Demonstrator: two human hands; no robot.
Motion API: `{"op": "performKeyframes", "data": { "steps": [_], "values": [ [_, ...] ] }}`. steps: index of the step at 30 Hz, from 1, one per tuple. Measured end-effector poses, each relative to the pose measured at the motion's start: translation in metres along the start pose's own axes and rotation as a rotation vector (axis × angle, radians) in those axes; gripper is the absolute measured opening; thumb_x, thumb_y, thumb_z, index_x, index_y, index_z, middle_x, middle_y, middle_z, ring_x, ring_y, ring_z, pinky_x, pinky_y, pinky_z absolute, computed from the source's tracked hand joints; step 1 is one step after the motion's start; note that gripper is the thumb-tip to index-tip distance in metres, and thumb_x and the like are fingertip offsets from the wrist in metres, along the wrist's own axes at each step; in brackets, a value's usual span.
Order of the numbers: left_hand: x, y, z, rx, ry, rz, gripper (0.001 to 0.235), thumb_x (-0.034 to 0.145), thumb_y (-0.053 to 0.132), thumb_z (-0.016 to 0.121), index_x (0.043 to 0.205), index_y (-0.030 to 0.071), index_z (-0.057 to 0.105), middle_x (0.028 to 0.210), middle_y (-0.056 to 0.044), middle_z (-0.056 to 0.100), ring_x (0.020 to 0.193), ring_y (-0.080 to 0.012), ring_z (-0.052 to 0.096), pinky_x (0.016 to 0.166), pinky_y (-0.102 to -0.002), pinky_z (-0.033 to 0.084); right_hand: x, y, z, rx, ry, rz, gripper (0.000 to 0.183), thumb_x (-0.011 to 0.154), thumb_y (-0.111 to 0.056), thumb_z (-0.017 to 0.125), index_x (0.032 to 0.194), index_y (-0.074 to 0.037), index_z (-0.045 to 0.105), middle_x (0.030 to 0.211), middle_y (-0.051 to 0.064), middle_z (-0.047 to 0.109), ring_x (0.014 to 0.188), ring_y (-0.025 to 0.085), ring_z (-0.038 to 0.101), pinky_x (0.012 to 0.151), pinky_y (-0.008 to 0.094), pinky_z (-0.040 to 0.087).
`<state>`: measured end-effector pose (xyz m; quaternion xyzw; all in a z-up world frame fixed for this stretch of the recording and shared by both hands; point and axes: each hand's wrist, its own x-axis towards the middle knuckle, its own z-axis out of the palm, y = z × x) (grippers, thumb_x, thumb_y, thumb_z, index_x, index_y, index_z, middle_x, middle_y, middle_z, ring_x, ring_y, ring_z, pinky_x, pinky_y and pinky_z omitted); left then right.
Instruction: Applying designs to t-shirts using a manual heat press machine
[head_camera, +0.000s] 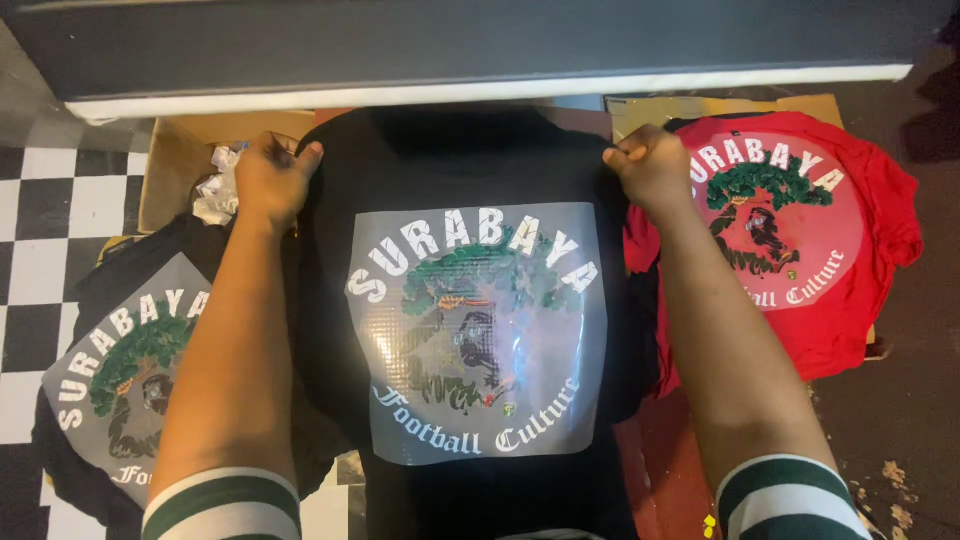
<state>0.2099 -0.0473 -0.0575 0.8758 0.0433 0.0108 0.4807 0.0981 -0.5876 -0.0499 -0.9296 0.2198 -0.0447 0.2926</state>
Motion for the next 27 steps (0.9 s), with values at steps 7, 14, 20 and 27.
{"op": "performKeyframes", "data": {
  "steps": [7,14,20,27],
  "values": [
    [0.018,-0.003,0.023,0.166,0.29,0.16,0.03,0.095,0.031,0.088,0.092,0.009,0.069,0.077,-0.015,0.069,0.084,-0.0366,0.072,0.077,-0.046,0.053,0.027,-0.008,0.019,0.327,0.237,-0.037,0.012,0.086,-0.015,0.085,0.09,-0.012,0.075,0.063,0.007,0.063,0.057,0.018,0.066,0.048,0.026,0.047],
    [-0.021,0.017,0.002,0.206,0.126,0.017,0.043,0.091,0.043,0.085,0.118,0.014,0.067,0.088,-0.004,0.07,0.087,-0.0244,0.069,0.08,-0.041,0.053,-0.006,0.006,0.02,0.172,0.119,0.013,0.045,0.081,-0.039,0.093,0.105,-0.012,0.066,0.086,0.011,0.07,0.08,0.028,0.07,0.074,0.04,0.056],
    [-0.12,0.026,-0.029,0.296,-0.033,-0.095,0.051,0.093,0.053,0.085,0.118,0.01,0.074,0.102,-0.015,0.075,0.102,-0.0378,0.071,0.083,-0.051,0.056,-0.108,-0.001,-0.012,0.212,-0.073,0.169,0.04,0.086,-0.038,0.086,0.111,-0.009,0.075,0.096,0.013,0.075,0.085,0.028,0.074,0.072,0.04,0.056],
    [-0.252,0.015,-0.059,0.25,-0.064,-0.273,0.056,0.093,0.046,0.081,0.128,0.003,0.071,0.109,-0.024,0.074,0.102,-0.0453,0.07,0.085,-0.055,0.055,-0.224,0.049,-0.017,0.27,-0.095,0.22,0.042,0.085,-0.037,0.09,0.113,-0.009,0.077,0.097,0.018,0.074,0.091,0.034,0.072,0.075,0.044,0.057]
  ]
}}
